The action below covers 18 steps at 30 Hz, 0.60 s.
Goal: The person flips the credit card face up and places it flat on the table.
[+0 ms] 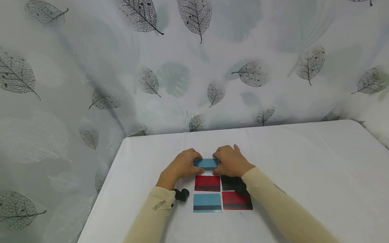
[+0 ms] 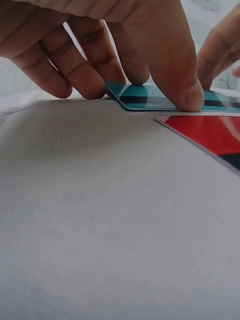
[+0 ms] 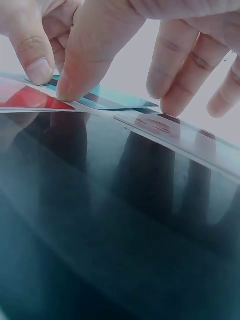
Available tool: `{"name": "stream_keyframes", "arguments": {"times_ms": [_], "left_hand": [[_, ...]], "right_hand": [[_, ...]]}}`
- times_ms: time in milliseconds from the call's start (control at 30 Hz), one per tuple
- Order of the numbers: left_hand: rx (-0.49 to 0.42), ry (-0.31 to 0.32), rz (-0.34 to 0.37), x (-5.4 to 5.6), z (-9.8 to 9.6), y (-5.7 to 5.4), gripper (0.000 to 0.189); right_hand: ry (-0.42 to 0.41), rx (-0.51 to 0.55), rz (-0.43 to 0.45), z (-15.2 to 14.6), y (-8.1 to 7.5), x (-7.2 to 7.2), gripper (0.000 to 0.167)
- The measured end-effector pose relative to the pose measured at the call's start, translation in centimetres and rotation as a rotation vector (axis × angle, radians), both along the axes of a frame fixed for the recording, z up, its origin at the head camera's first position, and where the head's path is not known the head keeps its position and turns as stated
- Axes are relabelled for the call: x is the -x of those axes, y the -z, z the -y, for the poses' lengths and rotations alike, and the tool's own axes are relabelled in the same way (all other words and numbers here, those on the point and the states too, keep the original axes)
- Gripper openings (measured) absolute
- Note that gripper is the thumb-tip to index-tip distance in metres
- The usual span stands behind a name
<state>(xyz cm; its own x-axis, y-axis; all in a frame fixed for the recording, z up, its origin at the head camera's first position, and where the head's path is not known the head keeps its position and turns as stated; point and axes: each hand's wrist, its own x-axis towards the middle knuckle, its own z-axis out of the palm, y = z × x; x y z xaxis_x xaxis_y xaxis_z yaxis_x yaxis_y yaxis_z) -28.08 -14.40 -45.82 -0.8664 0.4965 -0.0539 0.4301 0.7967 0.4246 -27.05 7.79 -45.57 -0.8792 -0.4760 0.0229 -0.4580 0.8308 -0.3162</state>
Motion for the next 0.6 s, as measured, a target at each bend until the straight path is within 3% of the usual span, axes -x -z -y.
{"name": "stream_keyframes", "arguments": {"times_ms": [200, 333, 600], "left_hand": [[0.004, -0.009, 0.038, -0.5, 0.1, 0.4, 0.045], [0.023, -0.003, 0.021, -0.5, 0.0, 0.5, 0.047], [0.015, -0.019, 0.052, 0.1, -0.1, -0.5, 0.045]], "right_hand": [[-0.002, -0.010, 0.012, 0.2, 0.2, -0.7, 0.053], [0.015, -0.030, -0.007, 0.2, 0.2, -1.1, 0.050], [0.002, -0.034, -0.012, 0.0, -0.5, -0.7, 0.049]]}}
